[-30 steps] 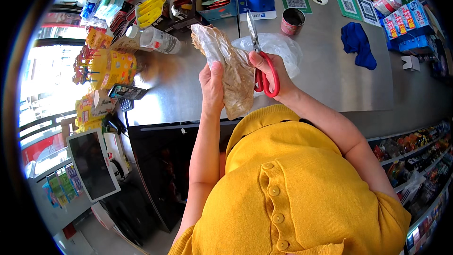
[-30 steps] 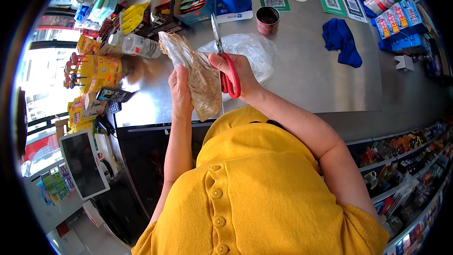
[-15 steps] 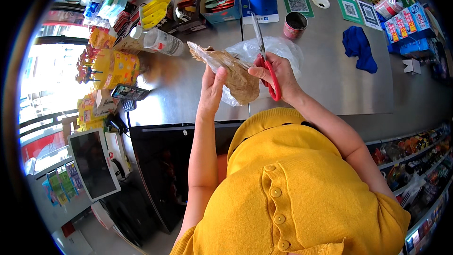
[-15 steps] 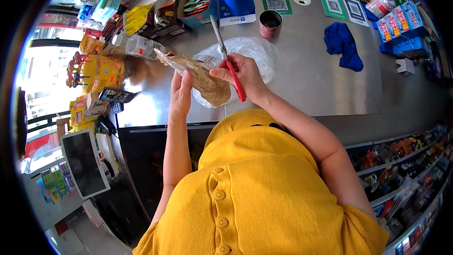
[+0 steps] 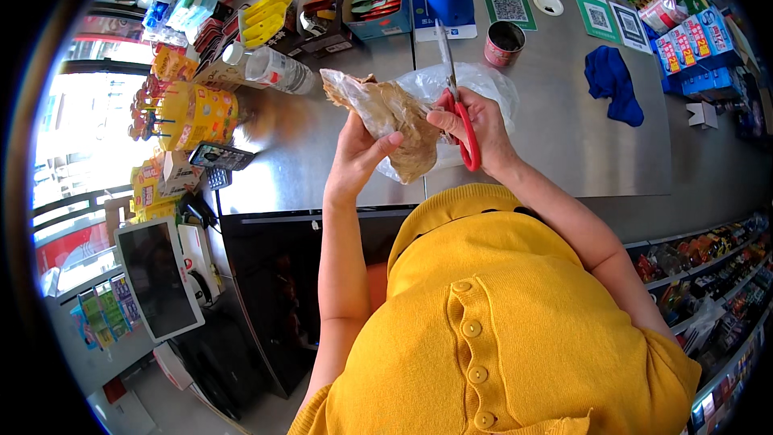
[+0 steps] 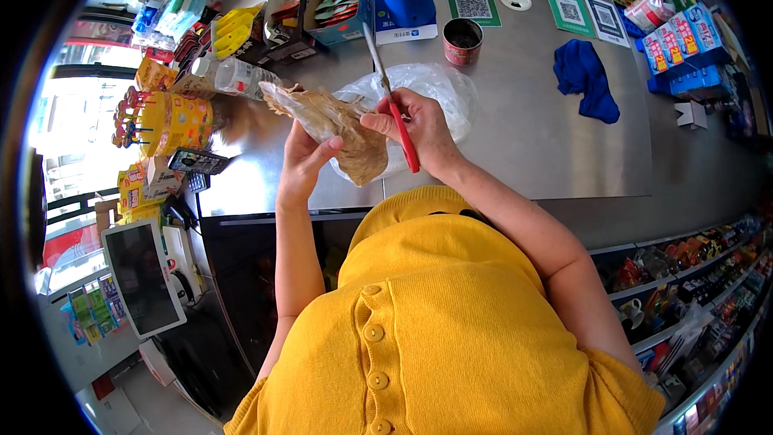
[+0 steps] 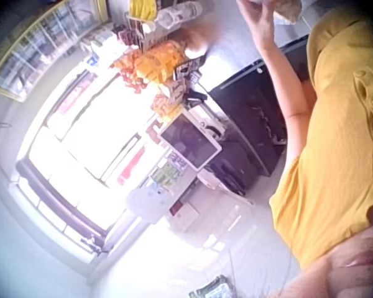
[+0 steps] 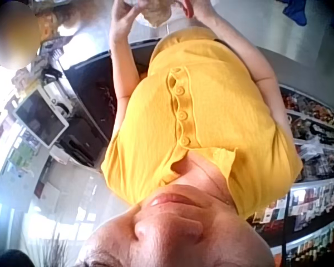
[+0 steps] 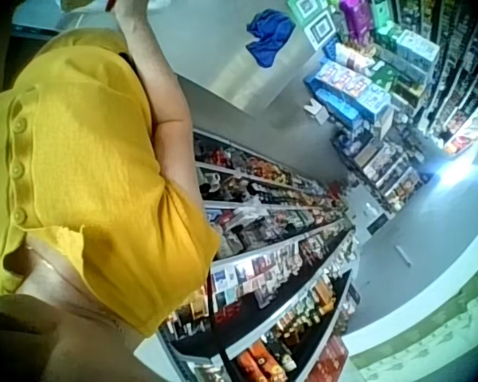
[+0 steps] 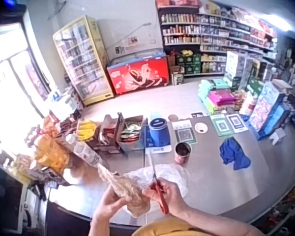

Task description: The person uses red-handled scissors to cut a large piece of dried fish into smaller strips. They hold the fish with their left hand and cut with their right hand, placing the cut pieces into a clear plastic bag on the counter. The person occasionally adjusts the fish to access different sections for cutting.

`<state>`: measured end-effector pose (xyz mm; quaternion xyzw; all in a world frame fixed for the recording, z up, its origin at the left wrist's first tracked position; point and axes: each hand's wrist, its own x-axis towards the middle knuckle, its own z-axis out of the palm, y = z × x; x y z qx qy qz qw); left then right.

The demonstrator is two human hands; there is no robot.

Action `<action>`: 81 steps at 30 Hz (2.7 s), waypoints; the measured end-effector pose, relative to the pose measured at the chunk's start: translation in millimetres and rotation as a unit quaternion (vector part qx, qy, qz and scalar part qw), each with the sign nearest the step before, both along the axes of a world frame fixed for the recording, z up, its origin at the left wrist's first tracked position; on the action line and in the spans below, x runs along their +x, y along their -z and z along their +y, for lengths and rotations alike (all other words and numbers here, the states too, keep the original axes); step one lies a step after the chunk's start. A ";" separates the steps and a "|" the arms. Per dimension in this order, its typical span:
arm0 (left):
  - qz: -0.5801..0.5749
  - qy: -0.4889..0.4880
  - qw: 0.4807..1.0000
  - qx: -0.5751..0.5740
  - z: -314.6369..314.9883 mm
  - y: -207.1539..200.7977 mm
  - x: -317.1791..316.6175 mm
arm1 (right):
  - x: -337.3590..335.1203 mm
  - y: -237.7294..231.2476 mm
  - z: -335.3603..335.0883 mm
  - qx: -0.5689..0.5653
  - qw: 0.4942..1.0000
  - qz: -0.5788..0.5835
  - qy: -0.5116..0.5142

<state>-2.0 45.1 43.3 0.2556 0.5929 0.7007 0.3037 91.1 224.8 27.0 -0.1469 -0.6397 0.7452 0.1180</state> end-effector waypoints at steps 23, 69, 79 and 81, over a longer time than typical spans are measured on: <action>0.358 -0.162 0.920 -0.007 -24.4 16.9 15.2 | 48.1 -22.2 19.9 0.340 0.922 0.063 -0.175; 0.663 -0.208 0.707 -0.130 -25.2 11.2 -2.5 | 59.4 -34.9 37.2 0.186 0.911 -0.130 -0.345; 0.629 -0.200 0.744 -0.106 -15.0 16.0 7.3 | 53.6 -36.4 26.1 0.162 0.926 -0.126 -0.318; 0.632 -0.194 0.742 -0.113 -14.9 14.1 7.2 | 54.5 -31.6 24.7 0.173 0.936 -0.105 -0.288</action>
